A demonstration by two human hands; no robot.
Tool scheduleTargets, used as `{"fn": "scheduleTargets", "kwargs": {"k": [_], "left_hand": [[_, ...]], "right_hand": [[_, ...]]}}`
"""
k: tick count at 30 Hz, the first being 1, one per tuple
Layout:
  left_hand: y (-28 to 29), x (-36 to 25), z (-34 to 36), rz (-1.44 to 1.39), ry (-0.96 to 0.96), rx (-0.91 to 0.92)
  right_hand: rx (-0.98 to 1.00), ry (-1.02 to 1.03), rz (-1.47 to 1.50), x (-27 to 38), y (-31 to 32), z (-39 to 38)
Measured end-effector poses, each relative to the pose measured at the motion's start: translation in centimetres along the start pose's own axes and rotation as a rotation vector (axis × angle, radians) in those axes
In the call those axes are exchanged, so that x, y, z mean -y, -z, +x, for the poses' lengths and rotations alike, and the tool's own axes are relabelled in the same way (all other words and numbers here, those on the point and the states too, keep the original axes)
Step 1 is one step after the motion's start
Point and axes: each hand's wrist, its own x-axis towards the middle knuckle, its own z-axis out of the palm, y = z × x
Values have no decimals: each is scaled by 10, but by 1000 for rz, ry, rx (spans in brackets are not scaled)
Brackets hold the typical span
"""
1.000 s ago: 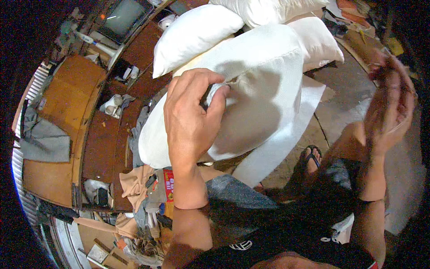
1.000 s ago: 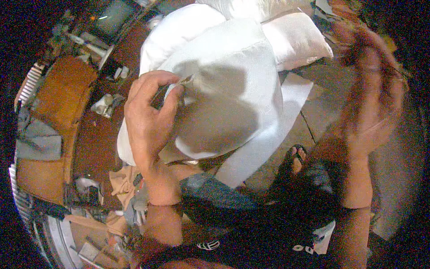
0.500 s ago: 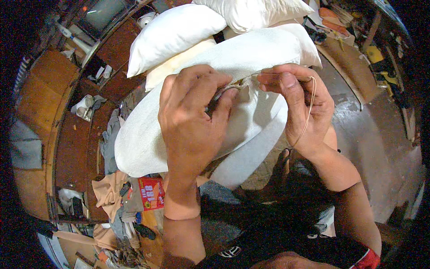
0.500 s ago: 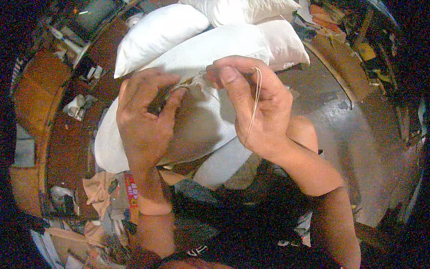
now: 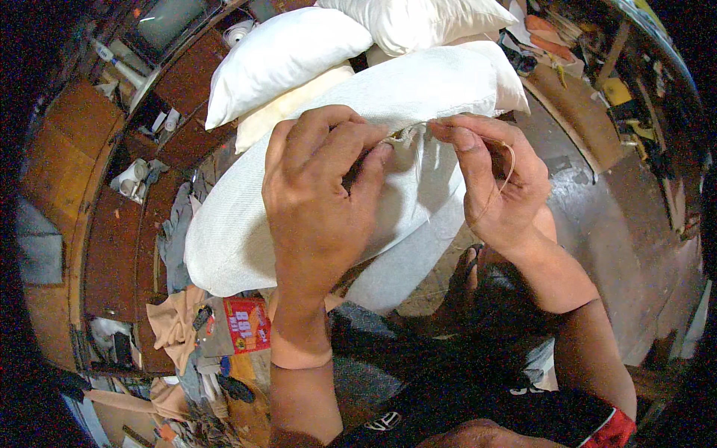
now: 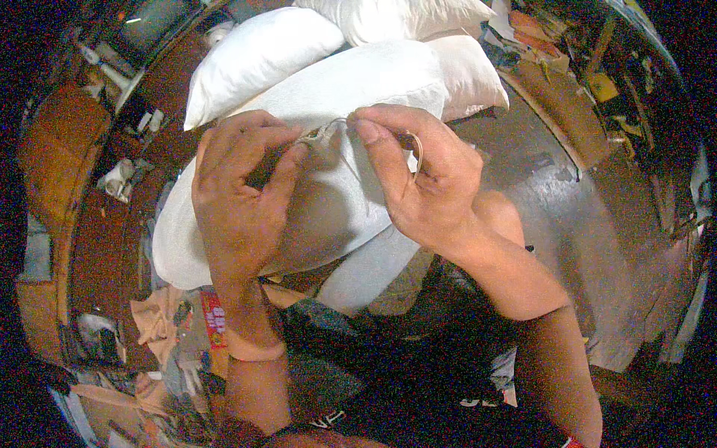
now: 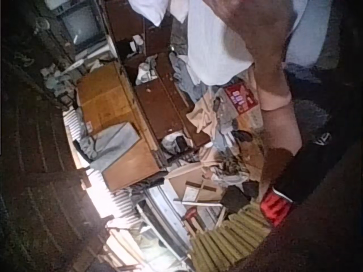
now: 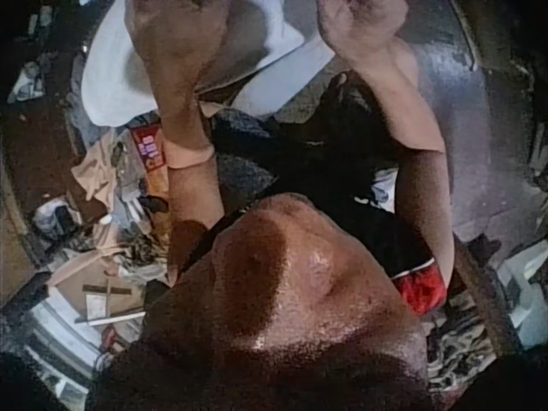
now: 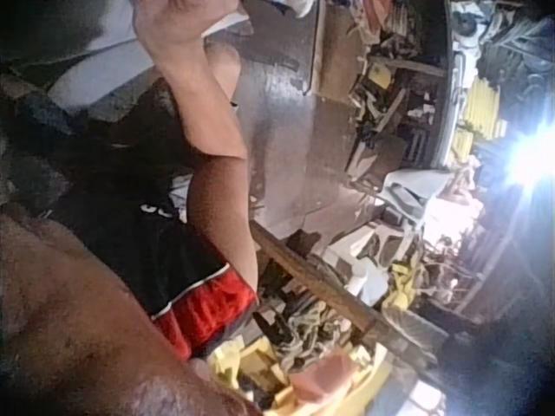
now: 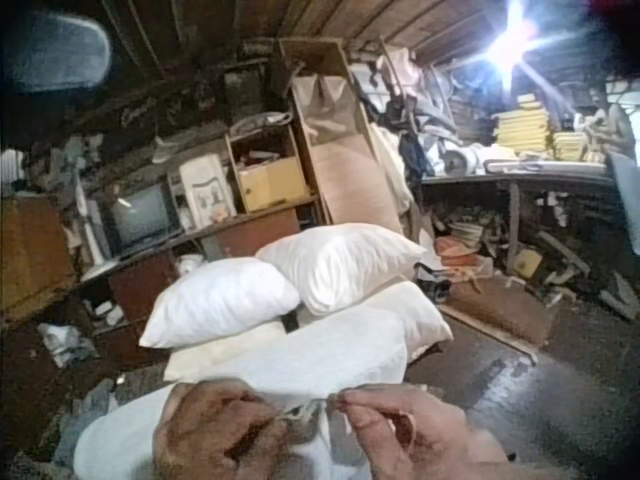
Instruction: The person hand-sews a white pillow using a needle and thread. They repeatedly insert the needle through the fabric and pull the thread to close a seam.
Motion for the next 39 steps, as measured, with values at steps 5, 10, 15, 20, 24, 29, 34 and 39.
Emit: {"fn": "scheduleTargets", "kwargs": {"k": [5, 10, 15, 20, 24, 29, 34, 39], "left_hand": [[-1, 2, 0, -32, -12, 1], [2, 3, 1, -45, -20, -6], [-3, 3, 1, -49, -19, -12], [0, 5, 1, -46, -23, -3], [-3, 4, 1, -53, -10, -4], [-3, 5, 2, -54, -26, -27], [-6, 10, 1, -65, -68, -64], [-7, 8, 1, -54, -75, -61]], "right_hand": [[-35, 126, -47, -7, -6, -3], [-11, 237, -96, -4, -7, 1], [8, 233, -85, -8, -5, -2], [32, 275, -132, -5, -6, 0], [35, 265, -190, -1, -4, 1], [17, 120, -81, -3, -9, -3], [12, 127, -74, -7, -9, 2], [8, 141, -88, -9, -9, 0]]}}
